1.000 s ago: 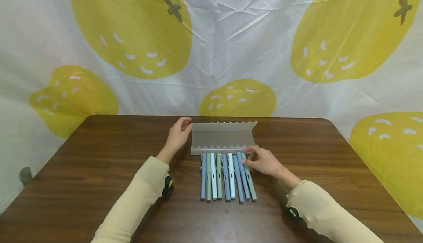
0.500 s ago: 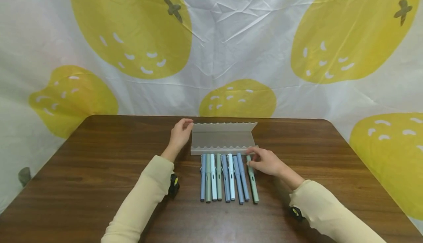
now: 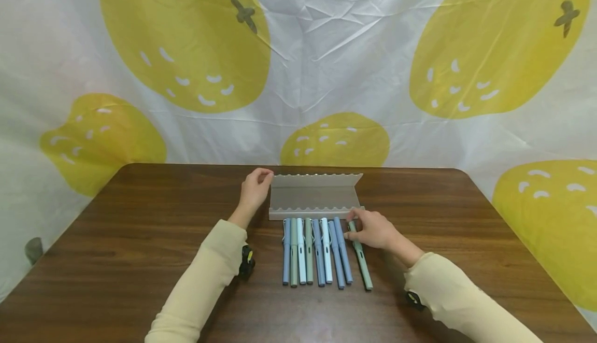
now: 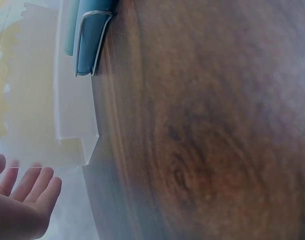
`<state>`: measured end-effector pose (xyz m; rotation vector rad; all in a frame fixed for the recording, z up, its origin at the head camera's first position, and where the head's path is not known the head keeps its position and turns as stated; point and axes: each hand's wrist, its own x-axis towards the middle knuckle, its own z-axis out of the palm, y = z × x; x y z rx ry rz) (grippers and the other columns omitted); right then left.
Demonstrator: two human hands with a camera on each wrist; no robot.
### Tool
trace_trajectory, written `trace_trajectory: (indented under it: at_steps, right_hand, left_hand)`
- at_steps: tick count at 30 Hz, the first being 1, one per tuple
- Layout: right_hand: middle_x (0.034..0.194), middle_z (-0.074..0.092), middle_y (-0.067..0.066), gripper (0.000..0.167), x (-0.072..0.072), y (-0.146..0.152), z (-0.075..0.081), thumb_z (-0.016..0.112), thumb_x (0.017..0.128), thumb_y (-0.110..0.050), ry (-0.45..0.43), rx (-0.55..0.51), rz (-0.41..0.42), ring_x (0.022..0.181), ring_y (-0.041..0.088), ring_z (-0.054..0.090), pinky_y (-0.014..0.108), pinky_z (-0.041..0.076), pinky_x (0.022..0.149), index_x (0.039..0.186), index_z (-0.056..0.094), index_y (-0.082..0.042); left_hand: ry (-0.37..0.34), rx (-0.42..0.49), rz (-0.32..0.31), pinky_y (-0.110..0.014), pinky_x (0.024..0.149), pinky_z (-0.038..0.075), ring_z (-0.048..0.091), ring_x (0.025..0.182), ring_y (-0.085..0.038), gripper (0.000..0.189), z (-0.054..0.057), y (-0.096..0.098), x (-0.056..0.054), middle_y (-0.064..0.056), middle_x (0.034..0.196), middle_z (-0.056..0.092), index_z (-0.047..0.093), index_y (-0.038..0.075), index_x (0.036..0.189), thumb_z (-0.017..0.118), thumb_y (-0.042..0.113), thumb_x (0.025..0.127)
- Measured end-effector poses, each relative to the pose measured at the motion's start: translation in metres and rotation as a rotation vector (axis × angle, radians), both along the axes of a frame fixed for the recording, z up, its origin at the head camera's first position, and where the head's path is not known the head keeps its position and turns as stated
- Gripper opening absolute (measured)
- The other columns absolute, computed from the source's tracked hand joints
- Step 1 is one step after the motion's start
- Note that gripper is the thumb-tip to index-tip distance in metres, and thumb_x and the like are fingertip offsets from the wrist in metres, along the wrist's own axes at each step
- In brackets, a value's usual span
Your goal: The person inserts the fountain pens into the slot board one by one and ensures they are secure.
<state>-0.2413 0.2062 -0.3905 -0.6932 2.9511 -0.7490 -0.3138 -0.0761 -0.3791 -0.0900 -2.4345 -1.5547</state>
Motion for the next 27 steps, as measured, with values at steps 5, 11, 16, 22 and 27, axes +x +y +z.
trace_trajectory:
  at_steps: [5, 11, 16, 22, 27]
  right_hand:
    - [0.059, 0.047, -0.002, 0.027, -0.001, 0.003, 0.000, 0.070, 0.074, -0.020, -0.021, -0.052, -0.041, 0.049, 0.011, 0.041, 0.027, 0.034, 0.045, 0.091, 0.052, -0.008]
    - [0.064, 0.050, -0.001, 0.027, -0.003, 0.008, 0.004, 0.070, 0.074, -0.019, -0.043, -0.131, -0.035, 0.054, 0.013, 0.045, 0.029, 0.037, 0.052, 0.089, 0.051, -0.007]
    - [0.068, 0.054, 0.000, 0.029, -0.005, 0.011, 0.010, 0.070, 0.075, -0.020, -0.082, -0.222, -0.028, 0.061, 0.014, 0.050, 0.030, 0.039, 0.057, 0.093, 0.051, -0.007]
    - [0.074, 0.061, 0.004, 0.030, -0.005, 0.017, 0.022, 0.065, 0.080, -0.015, -0.169, -0.384, 0.035, 0.069, 0.018, 0.056, 0.033, 0.041, 0.065, 0.102, 0.050, 0.000]
    - [0.083, 0.063, 0.010, 0.028, -0.006, 0.023, 0.031, 0.059, 0.085, -0.013, -0.181, -0.421, 0.046, 0.077, 0.020, 0.057, 0.034, 0.042, 0.068, 0.107, 0.048, 0.001]
  left_hand:
    - [-0.016, 0.007, 0.007, -0.039, 0.079, 0.041, 0.055, 0.094, -0.028, 0.019, -0.001, 0.000, -0.001, -0.016, 0.097, 0.062, 0.056, 0.001, 0.098, 0.051, 0.018, 0.090]
    - [-0.021, 0.010, 0.005, -0.040, 0.076, 0.042, 0.055, 0.093, -0.028, 0.020, -0.002, -0.002, -0.001, -0.017, 0.097, 0.062, 0.053, 0.001, 0.096, 0.052, 0.020, 0.089]
    - [-0.028, 0.013, 0.002, -0.040, 0.076, 0.042, 0.055, 0.093, -0.029, 0.020, -0.001, -0.002, 0.000, -0.018, 0.097, 0.061, 0.052, 0.001, 0.096, 0.052, 0.020, 0.089]
    - [-0.023, 0.009, 0.010, -0.041, 0.076, 0.041, 0.055, 0.093, -0.029, 0.020, -0.001, -0.002, 0.000, -0.018, 0.097, 0.061, 0.052, 0.001, 0.096, 0.052, 0.020, 0.089]
    - [-0.019, 0.002, 0.014, -0.040, 0.076, 0.041, 0.055, 0.093, -0.029, 0.020, -0.001, -0.002, 0.000, -0.019, 0.097, 0.062, 0.052, 0.001, 0.095, 0.052, 0.020, 0.089]
